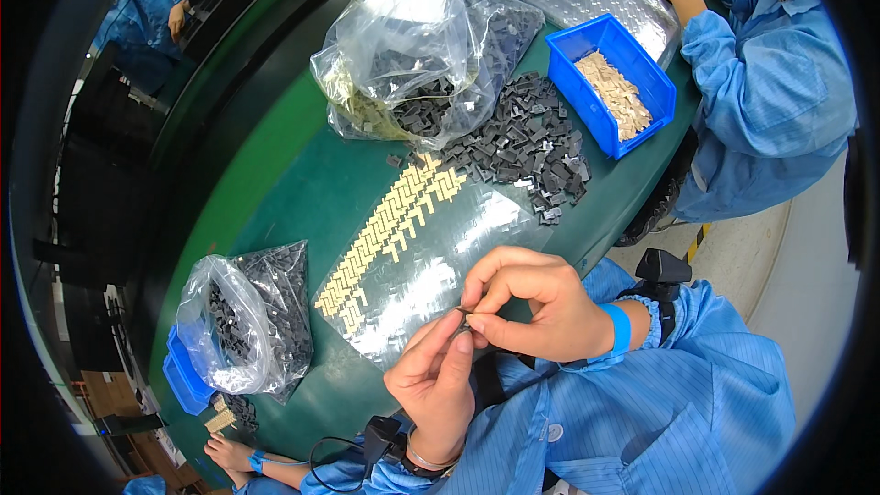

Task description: Assembling small black plastic components with beige inserts on a factory production line.

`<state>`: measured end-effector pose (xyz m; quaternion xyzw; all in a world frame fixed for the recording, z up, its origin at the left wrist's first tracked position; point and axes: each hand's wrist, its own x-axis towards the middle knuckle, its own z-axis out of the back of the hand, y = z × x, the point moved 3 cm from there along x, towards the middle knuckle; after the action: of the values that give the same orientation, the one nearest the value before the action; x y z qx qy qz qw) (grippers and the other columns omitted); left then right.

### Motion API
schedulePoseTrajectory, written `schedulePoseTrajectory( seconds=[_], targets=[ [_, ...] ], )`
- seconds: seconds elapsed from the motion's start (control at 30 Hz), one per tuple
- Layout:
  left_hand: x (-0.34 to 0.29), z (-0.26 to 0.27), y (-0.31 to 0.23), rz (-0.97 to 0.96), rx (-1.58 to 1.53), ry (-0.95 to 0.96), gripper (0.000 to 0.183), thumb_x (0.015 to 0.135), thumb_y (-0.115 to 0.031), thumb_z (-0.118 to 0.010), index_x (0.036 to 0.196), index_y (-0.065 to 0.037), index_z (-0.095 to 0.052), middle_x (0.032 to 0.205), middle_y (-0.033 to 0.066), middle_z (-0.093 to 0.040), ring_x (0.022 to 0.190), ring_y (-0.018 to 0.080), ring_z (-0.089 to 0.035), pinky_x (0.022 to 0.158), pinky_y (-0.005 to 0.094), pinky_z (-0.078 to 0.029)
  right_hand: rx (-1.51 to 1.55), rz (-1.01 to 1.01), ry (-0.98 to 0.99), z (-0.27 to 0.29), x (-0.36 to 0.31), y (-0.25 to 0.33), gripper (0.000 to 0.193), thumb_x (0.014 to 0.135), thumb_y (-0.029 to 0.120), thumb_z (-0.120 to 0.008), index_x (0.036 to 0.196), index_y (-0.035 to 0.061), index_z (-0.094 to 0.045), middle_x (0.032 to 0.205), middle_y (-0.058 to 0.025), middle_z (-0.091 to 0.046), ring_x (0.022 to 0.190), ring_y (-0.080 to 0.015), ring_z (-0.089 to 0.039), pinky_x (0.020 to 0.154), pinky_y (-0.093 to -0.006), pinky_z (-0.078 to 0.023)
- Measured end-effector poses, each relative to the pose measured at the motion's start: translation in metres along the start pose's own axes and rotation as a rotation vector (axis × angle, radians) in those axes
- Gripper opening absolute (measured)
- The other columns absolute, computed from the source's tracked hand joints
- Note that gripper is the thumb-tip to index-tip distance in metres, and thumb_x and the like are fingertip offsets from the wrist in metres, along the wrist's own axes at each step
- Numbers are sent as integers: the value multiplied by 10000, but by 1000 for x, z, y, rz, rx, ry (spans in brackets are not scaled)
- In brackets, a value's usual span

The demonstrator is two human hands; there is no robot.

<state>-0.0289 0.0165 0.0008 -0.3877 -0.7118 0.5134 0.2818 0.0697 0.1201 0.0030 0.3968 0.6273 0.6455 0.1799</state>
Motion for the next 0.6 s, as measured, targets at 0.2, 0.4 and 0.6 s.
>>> schedulePoseTrajectory(
  seconds=[0.2,0.4,0.6],
  targets=[
    [-1,2,2,12,-20,-22,241,834,39,-556,1071,67,-592,998,143,-610,827,167,-601,739,263,-504,-14,15,1,-1,0,2,88,727,12,-667,695,15,-585,857,-75,-586,763,-178,-595,670,-280,-474],
    [0,5,5,-1,-16,-46,213,840,33,-547,1043,62,-602,974,139,-612,807,169,-601,727,268,-507,-51,50,-7,-4,-1,1,93,721,18,-673,697,14,-583,856,-78,-585,746,-175,-595,650,-276,-477],
    [0,4,5,-20,-18,-90,178,837,20,-556,1004,52,-606,938,143,-615,778,166,-598,709,262,-500,-209,184,-2,-3,1,1,107,720,44,-682,749,13,-584,885,-82,-575,728,-180,-588,626,-272,-482]
  ],
)
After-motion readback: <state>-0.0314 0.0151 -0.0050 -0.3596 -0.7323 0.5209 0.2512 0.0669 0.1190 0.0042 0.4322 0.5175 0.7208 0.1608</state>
